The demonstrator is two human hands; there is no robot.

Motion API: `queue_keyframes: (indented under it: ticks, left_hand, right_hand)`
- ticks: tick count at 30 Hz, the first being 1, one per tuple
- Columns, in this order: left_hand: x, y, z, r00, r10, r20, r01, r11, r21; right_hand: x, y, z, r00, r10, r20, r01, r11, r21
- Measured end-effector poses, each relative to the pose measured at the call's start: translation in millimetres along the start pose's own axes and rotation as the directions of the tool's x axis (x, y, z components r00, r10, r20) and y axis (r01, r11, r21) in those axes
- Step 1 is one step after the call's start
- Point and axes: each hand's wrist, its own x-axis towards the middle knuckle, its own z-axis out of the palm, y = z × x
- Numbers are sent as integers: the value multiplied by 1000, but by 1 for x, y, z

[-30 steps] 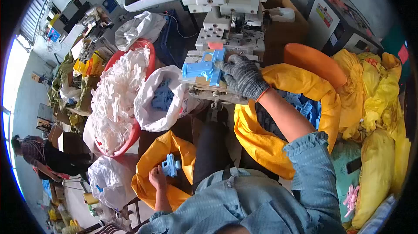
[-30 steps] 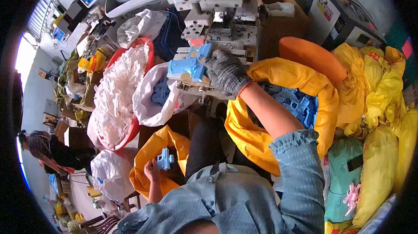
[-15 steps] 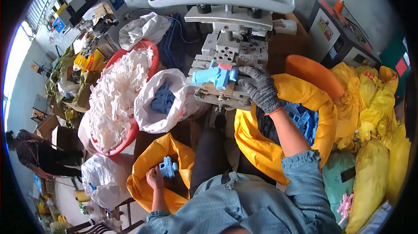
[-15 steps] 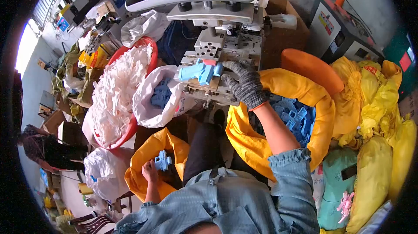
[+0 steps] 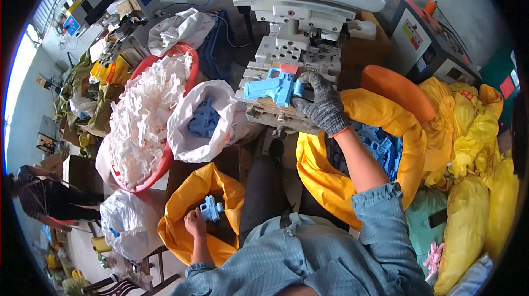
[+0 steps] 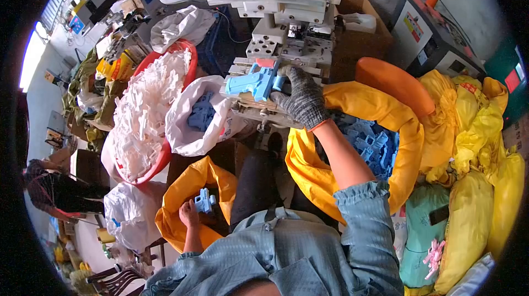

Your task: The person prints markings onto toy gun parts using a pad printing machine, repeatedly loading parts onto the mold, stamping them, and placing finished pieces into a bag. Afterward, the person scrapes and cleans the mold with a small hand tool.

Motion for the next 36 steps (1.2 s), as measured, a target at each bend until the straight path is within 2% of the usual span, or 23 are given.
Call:
queue_keyframes:
  ticks: [5, 7, 9, 11, 13, 15, 17, 18, 19, 20, 21, 23, 25, 27, 28, 29, 30, 31, 33, 35, 36]
  left_hand:
    - [0, -4, -3, 999, -51, -5, 51, 999, 1]
    - [2, -7, 0, 997, -83, -1, 83, 997, -7]
    - [5, -6, 0, 992, 65, -105, -66, 998, -4]
    - [13, 28, -15, 989, 74, -129, -81, 996, -47]
    - [24, 70, -27, 989, 100, -106, -135, 903, -407]
    - [20, 138, -67, 939, 338, -67, -317, 769, -555]
    - [14, 191, -92, 820, 573, 6, -426, 616, -662]
    - [8, 203, -86, 813, 576, 84, -387, 643, -661]
    - [3, 211, -82, 802, 575, 162, -348, 671, -655]
    - [2, 217, -85, 834, 429, 348, -140, 773, -618]
    - [7, 216, -77, 821, 430, 375, -160, 805, -572]
    - [12, 210, -70, 767, 557, 319, -312, 757, -574]
    - [14, 219, -83, 727, 603, 328, -334, 729, -598]
    - [16, 220, -89, 682, 491, 542, -98, 796, -598]
    - [18, 209, -74, 703, 590, 397, -208, 704, -679]
    - [20, 196, -64, 709, 589, 388, -209, 701, -682]
    - [23, 191, -62, 800, 435, 413, 26, 663, -748]
    - [29, 188, -61, 847, 268, 460, 249, 564, -787]
    - [59, 187, -67, 940, 186, 287, 161, 499, -852]
    - [89, 193, -73, 978, 165, 125, 36, 458, -888]
    - [109, 189, -67, 994, 99, 42, -13, 497, -868]
  right_hand:
    - [7, 13, 11, 989, -135, -61, 135, 991, 5]
    - [11, 6, 3, 940, -316, -128, 324, 945, 50]
    - [12, -12, -12, 908, -389, -155, 398, 917, 26]
    - [4, -27, -18, 898, -421, -126, 428, 903, 30]
    - [-17, -53, -21, 904, -421, 73, 402, 895, 191]
    - [-47, -68, -6, 887, -402, 229, 345, 904, 253]
    - [-84, -64, 27, 902, -384, 196, 275, 863, 423]
    - [-96, -59, 37, 897, -379, 229, 253, 863, 438]
    - [-108, -59, 44, 911, -306, 275, 170, 889, 426]
    - [-115, -54, 48, 922, -276, 272, 146, 897, 417]
    - [-121, -51, 50, 932, -246, 268, 121, 905, 408]
    - [-132, -46, 48, 920, -249, 304, 110, 906, 409]
    - [-136, -44, 43, 919, -248, 307, 125, 920, 371]
    - [-137, -40, 46, 911, -178, 372, 10, 912, 411]
    - [-134, -40, 43, 910, -204, 362, 33, 903, 427]
    - [-133, -44, 41, 916, -171, 364, 19, 922, 386]
    - [-130, -51, 34, 924, -165, 344, 32, 932, 361]
    - [-128, -53, 27, 933, -158, 324, 42, 941, 336]
    - [-131, -45, 21, 934, -158, 322, 47, 944, 327]
    - [-135, -34, 11, 934, -149, 324, 43, 949, 311]
    - [-137, -31, 7, 927, -111, 359, 10, 962, 273]
